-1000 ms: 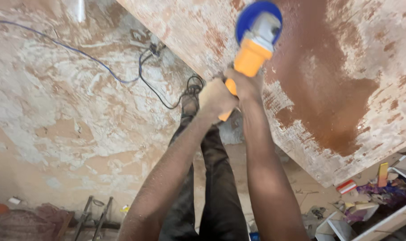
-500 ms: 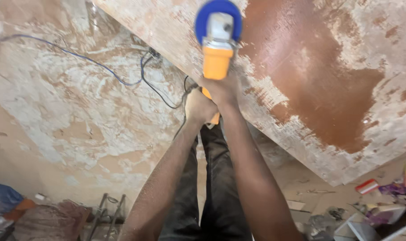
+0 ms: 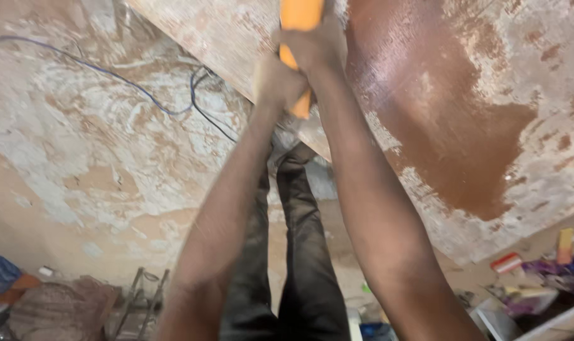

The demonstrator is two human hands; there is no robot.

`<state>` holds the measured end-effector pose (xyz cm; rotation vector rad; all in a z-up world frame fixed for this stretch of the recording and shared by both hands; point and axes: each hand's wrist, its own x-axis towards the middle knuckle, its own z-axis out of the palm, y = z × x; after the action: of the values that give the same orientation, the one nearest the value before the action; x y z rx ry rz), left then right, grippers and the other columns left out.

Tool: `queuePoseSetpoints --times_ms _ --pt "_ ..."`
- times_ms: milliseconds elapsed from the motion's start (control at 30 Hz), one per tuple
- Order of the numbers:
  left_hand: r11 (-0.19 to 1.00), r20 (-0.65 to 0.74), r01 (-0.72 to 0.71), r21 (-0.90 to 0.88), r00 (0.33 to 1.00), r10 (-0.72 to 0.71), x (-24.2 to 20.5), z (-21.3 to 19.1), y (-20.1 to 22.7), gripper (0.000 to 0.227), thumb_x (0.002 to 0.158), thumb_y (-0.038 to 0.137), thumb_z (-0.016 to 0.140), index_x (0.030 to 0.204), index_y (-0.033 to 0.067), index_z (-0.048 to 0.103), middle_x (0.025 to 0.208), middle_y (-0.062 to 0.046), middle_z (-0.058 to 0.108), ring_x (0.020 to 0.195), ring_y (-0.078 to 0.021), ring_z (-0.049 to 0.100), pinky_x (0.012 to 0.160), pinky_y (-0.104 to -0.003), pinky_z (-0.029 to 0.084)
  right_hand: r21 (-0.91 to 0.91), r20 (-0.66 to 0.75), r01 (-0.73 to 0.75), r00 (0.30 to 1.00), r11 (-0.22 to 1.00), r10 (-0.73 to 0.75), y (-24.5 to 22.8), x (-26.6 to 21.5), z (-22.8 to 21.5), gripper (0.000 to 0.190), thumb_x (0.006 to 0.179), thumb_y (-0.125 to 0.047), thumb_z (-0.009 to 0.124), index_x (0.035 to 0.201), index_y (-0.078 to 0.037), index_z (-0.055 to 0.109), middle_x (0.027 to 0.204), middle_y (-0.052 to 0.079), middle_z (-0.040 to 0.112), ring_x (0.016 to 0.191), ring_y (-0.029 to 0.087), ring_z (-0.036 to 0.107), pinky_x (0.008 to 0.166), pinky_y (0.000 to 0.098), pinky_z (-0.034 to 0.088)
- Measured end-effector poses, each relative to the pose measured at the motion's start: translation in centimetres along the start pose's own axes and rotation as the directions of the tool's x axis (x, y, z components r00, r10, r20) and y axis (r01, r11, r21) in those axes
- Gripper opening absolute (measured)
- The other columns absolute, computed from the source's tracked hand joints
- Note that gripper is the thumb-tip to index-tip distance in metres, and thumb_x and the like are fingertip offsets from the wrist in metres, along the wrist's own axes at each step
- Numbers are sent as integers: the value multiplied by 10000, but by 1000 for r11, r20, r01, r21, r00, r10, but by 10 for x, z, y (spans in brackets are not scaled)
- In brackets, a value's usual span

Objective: The person uses an electric angle grinder with a sanding disc to smooth the surface of a large wooden board. They move the tool systematically across the board's surface, removing a reddish-brown layer to reveal the lighter wood underneath. Another person is briefly seen walking in the background.

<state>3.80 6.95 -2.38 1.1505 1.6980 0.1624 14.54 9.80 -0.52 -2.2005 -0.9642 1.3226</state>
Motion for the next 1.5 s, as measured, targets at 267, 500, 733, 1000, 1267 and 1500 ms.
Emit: queuePoseSetpoints --times_ms 267,500,733,1000,1267,1500 --pt "994 73 -26 105 997 18 -25 21 27 515 643 347 812 1064 68 712 953 -166 774 917 -337 761 770 -435 603 389 -54 -112 988 914 144 31 -3 -17 453 641 -161 869 1035 -10 707 961 82 762 806 173 755 696 329 636" --pt "984 135 130 123 980 -146 -49 3 36 518 709 332 786 1134 52 689 1036 -194 753 1015 -377 721 858 -467 562 305 -20 -204 975 930 220 30 -23 -17 394 652 -172 872 990 -7 755 943 79 779 819 173 758 722 327 630" --pt "979 -100 -72 -192 994 54 70 -54 44 408 679 279 831 990 28 751 870 -124 804 821 -260 816 688 -384 622 -39 -36 -88 996 995 86 -101 63 20 486 589 -298 894 979 -56 736 906 69 780 767 174 773 714 331 633" --pt "1000 36 28 -7 999 -28 38 -49 67 725 593 351 916 1203 61 653 1060 -142 756 994 -287 735 843 -416 586 498 70 -4 997 867 -36 -39 67 6 353 731 -97 850 1046 -10 717 935 60 752 799 161 750 679 325 633" --pt "993 192 73 91 977 -89 40 -33 94 516 651 320 852 1097 81 749 999 -104 791 910 -239 782 787 -379 618 512 63 -90 996 854 68 -28 71 -31 294 758 -67 839 1009 35 724 885 94 748 752 183 745 641 328 625" --pt "928 -62 -191 -320 982 181 112 -49 63 451 668 156 870 1044 4 674 879 -73 795 790 -190 806 654 -325 649 -5 92 -64 994 998 65 -92 115 19 384 775 -297 862 1041 -65 712 933 85 751 783 190 733 695 331 588"
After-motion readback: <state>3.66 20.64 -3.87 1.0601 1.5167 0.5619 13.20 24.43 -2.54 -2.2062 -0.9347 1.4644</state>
